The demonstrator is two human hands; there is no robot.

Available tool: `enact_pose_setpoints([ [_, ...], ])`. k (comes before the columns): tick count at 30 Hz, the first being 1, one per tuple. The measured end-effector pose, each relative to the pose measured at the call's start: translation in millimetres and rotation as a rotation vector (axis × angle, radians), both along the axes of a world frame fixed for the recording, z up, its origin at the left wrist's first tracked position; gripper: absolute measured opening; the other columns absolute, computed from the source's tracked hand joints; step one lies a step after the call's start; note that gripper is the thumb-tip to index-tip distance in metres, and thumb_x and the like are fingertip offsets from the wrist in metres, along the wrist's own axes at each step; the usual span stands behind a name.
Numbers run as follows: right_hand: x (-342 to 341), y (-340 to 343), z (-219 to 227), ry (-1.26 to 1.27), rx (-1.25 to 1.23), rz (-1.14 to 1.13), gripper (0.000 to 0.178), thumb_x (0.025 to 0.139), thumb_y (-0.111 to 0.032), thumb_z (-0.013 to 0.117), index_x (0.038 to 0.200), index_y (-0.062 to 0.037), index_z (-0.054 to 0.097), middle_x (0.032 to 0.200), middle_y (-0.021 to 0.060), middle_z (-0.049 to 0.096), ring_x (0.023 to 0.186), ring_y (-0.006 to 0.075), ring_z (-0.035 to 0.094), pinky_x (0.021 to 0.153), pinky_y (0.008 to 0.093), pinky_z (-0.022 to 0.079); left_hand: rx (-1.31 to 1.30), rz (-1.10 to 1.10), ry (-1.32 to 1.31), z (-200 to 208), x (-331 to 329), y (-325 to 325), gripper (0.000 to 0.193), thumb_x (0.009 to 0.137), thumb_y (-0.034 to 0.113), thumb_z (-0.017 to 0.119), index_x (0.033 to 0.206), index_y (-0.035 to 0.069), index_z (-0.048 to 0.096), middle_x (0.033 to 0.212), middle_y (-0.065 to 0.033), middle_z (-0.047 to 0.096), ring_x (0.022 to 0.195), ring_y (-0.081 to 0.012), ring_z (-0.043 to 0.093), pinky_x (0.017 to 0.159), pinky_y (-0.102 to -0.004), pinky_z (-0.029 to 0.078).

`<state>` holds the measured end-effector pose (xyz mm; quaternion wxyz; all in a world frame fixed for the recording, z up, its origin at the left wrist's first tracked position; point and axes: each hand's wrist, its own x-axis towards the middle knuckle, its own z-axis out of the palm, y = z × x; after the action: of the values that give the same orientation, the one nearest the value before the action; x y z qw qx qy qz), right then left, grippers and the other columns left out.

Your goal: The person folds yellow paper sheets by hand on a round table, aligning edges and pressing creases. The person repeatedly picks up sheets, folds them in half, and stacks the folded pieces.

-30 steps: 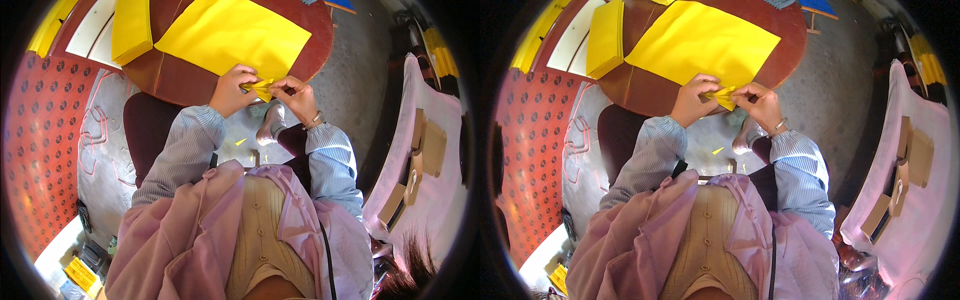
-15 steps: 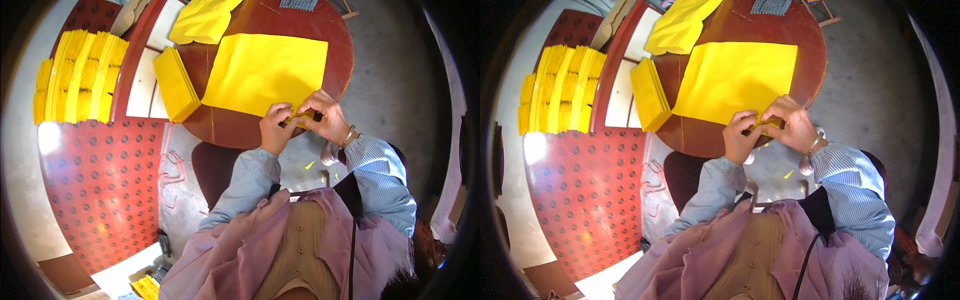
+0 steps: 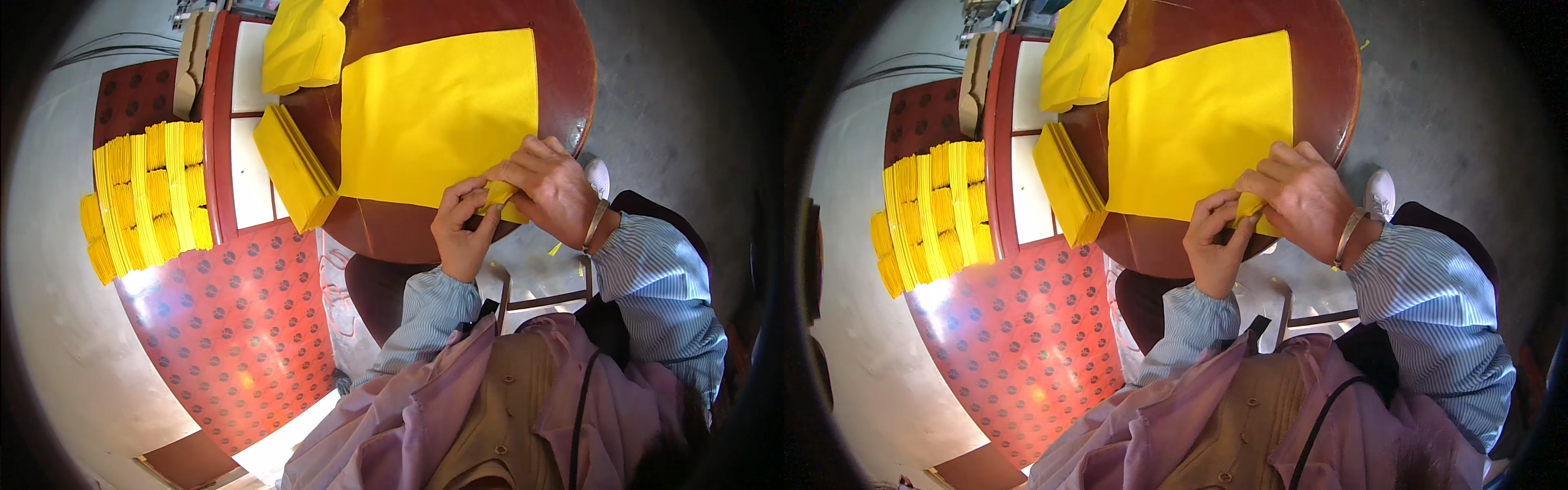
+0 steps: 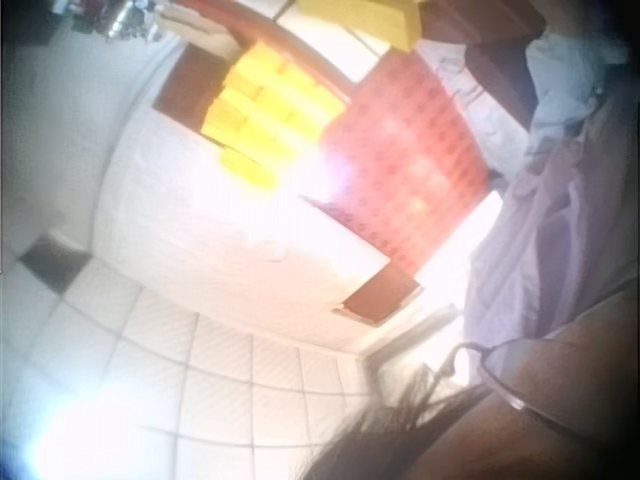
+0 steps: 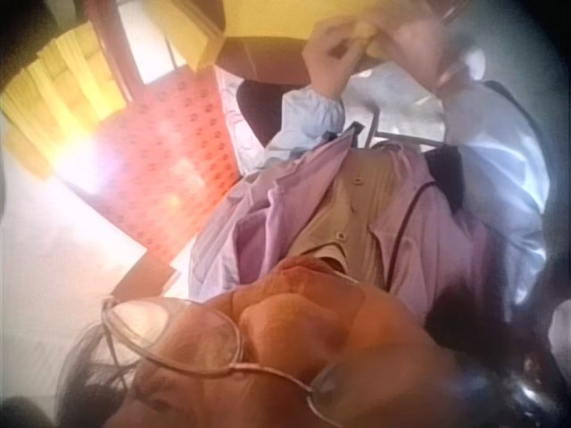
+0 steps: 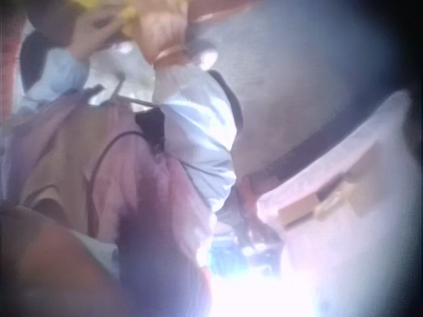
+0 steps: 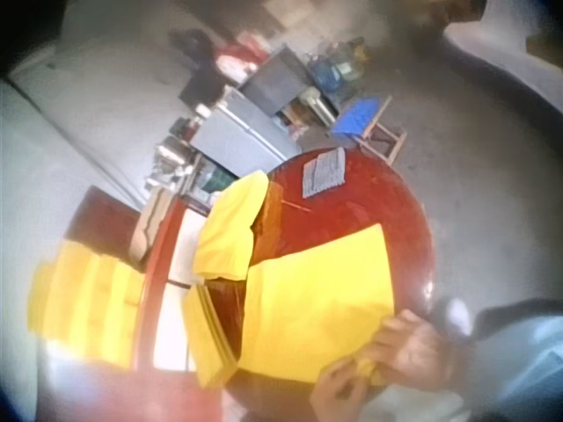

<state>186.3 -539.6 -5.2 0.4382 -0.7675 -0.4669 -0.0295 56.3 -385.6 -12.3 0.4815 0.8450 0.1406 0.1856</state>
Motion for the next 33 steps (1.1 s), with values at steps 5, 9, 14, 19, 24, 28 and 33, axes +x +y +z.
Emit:
enact_pose_setpoints([
  [5,3.5,-6.6,3.5,0.065,-0.066,0.051,0.041,0.075,-0.008,0.085,0.114,-0.0103,0.072,0.1,0.0059,0.073,0.102,0.0239,0.063,0.091,0.0393,0.044,0.066,-0.016,-0.01,-1.8,-1.0,2.2,0.023,0.082,-0.007,0.081,0.104,-0.001,0.077,0.122,-0.0131,0.069,0.102,-0.0235,0.07,0.091,-0.0326,0.055],
  [9,3.5,-6.7,2.9,-0.038,-0.059,0.025,0.05,0.073,-0.011,0.086,0.121,-0.0101,0.073,0.109,0.005,0.073,0.111,0.0234,0.061,0.102,0.0434,0.039,0.008,0.003,-0.031,-2.9,-1.7,-1.1,0.023,0.084,-0.006,0.081,0.105,-0.001,0.077,0.12,-0.0119,0.07,0.101,-0.0206,0.07,0.089,-0.0306,0.055],
  [14,-3.8,-4.6,1.5,-0.2,-0.044,-0.054,0.033,0.076,-0.015,0.082,0.109,-0.0111,0.076,0.105,0.0054,0.072,0.112,0.0232,0.063,0.115,0.0504,0.036,0.015,-0.002,-0.061,-2.5,0.6,-2.3,0.02,0.084,-0.003,0.083,0.103,0.0,0.077,0.119,-0.012,0.071,0.102,-0.0218,0.071,0.089,-0.0311,0.056],
  [19,-3.7,-8.6,4.7,-0.26,-0.044,-0.007,0.022,0.077,-0.014,0.076,0.098,-0.0094,0.072,0.095,0.0047,0.068,0.105,0.0239,0.065,0.119,0.0542,0.036,0.065,0.039,-0.121,-6.0,3.1,-4.5,0.02,0.081,0.004,0.085,0.101,0.004,0.08,0.112,-0.0129,0.072,0.1,-0.0259,0.072,0.088,-0.0337,0.058],
  [24,22.4,-32.6,15.0,-0.32,-0.107,0.065,0.022,0.076,-0.01,0.077,0.097,-0.0083,0.071,0.099,0.0055,0.069,0.105,0.0257,0.067,0.117,0.0525,0.04,-0.002,0.048,-0.14,-5.4,17.1,-36.5,0.023,0.079,0.003,0.082,0.101,0.002,0.078,0.116,-0.0165,0.069,0.105,-0.0334,0.071,0.092,-0.0382,0.057],
  [28,40.7,-60.1,18.2,-0.305,-0.188,0.128,0.025,0.074,-0.001,0.077,0.098,-0.0072,0.071,0.11,0.0063,0.072,0.11,0.0274,0.069,0.118,0.055,0.04,-0.012,-0.066,-0.097,0.2,26.6,-59.6,0.029,0.081,0.008,0.082,0.109,0.004,0.077,0.125,-0.0182,0.065,0.114,-0.0361,0.067,0.097,-0.0402,0.055],
  [33,42.7,-68.1,18.3,-0.325,-0.256,0.13,0.028,0.074,0.002,0.078,0.098,-0.0075,0.07,0.118,0.0065,0.074,0.116,0.0273,0.068,0.12,0.0573,0.039,0.1,-0.257,-0.136,11.6,24.6,7.2,0.026,0.086,0.01,0.077,0.111,0.007,0.077,0.118,-0.0157,0.069,0.114,-0.0353,0.066,0.1,-0.0417,0.054],
])
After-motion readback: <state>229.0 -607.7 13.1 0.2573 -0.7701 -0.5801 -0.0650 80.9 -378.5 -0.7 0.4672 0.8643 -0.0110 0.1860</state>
